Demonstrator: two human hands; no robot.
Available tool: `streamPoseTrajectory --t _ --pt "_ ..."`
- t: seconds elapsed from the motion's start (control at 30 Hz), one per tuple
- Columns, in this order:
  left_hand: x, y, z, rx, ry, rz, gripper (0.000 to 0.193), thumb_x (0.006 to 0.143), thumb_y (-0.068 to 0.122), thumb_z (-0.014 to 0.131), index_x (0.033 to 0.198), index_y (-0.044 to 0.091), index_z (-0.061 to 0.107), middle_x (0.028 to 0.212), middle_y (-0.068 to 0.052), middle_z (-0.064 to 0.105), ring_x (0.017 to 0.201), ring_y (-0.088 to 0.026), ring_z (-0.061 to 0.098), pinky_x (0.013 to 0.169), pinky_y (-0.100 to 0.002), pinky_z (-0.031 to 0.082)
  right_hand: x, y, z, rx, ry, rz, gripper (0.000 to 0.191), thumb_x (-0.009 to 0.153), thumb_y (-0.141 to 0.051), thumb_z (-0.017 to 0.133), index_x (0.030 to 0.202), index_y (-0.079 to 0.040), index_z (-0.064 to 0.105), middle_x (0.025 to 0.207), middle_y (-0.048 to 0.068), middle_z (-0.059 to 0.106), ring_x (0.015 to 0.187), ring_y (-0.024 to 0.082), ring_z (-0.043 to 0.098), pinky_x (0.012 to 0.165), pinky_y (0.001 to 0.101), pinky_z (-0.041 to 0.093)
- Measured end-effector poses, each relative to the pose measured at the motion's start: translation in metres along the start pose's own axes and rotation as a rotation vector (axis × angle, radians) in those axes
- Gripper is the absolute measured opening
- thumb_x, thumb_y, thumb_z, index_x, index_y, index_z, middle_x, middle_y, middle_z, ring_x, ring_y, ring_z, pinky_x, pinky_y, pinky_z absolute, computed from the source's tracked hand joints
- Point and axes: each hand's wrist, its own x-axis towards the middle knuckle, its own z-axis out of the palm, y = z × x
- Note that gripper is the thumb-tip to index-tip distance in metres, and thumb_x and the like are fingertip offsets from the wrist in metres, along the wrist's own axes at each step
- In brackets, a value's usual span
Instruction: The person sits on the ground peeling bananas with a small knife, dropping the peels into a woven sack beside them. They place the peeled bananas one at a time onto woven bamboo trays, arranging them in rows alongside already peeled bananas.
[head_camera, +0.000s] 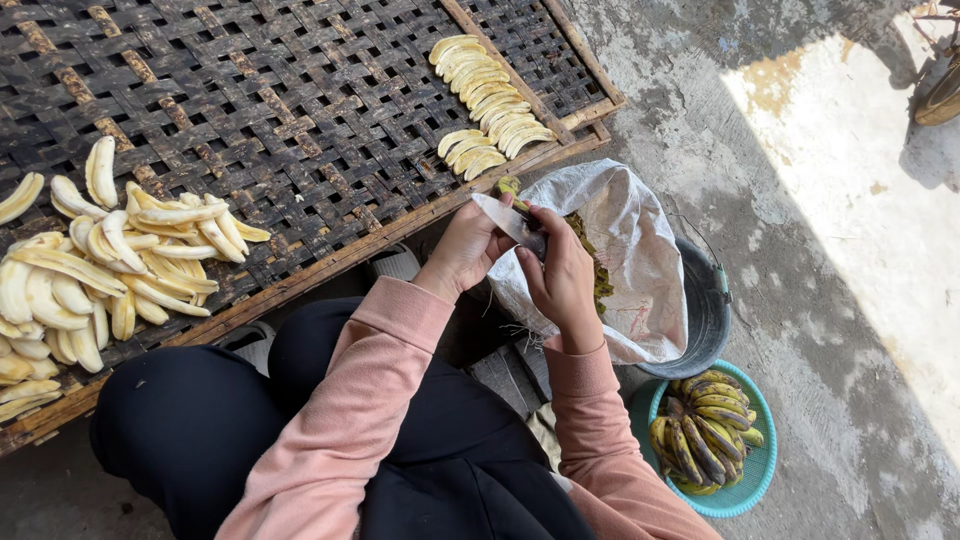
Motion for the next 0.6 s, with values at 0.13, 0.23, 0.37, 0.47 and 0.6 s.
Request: streamPoseTrajectory --t 0.13,0.23,0.37,0.47,0.6 --pt "-0.003 0.016 0.006 0.140 -0.065 -0.032 0.027 0.107 0.027 0.058 0.121 0.004 0.060 0.106 -0.006 0.070 0.092 -0.013 0.072 0.082 -0.030 0.062 -0.002 0.007 -0.005 0.216 -0.114 0.164 0.047 0.100 -0.018 0.065 0.142 -0.005 0.049 0.109 0.013 0.065 0.097 0.028 0.065 0.087 0.0369 0.052" --pt "-0.007 0.034 0.009 0.222 -0.153 -0.058 0.034 0.107 0.026 0.058 0.134 0.005 0.055 0.113 -0.004 0.068 0.100 -0.012 0.071 0.091 -0.031 0.062 0.000 0.016 -0.012 0.431 -0.233 0.256 0.042 0.104 -0.018 0.060 0.142 -0.004 0.049 0.101 0.010 0.063 0.089 0.021 0.059 0.085 0.0318 0.049" --pt "-0.017 0.046 0.016 0.397 -0.292 -0.081 0.052 0.106 0.025 0.057 0.154 0.010 0.042 0.120 -0.001 0.065 0.103 -0.007 0.066 0.092 -0.031 0.062 0.011 0.038 -0.019 0.567 -0.293 0.173 0.033 0.111 -0.018 0.053 0.140 -0.004 0.050 0.106 0.007 0.063 0.093 0.017 0.057 0.085 0.0285 0.048" --pt "-0.026 0.049 0.020 0.513 -0.334 -0.176 0.062 0.105 0.021 0.059 0.161 0.015 0.034 0.121 0.000 0.064 0.104 -0.006 0.063 0.089 -0.029 0.058 0.021 0.058 -0.023 0.658 -0.212 0.346 0.028 0.113 -0.025 0.045 0.132 -0.007 0.055 0.087 0.000 0.058 0.068 0.008 0.047 0.058 0.0221 0.040" --pt "-0.031 0.061 0.023 0.436 -0.317 -0.231 0.057 0.105 0.019 0.057 0.158 0.013 0.038 0.119 -0.006 0.067 0.104 -0.013 0.068 0.088 -0.032 0.060 0.018 0.078 -0.032 0.803 0.046 0.594 0.032 0.114 -0.033 0.038 0.125 -0.010 0.058 0.075 -0.005 0.052 0.052 0.002 0.041 0.043 0.0178 0.038"
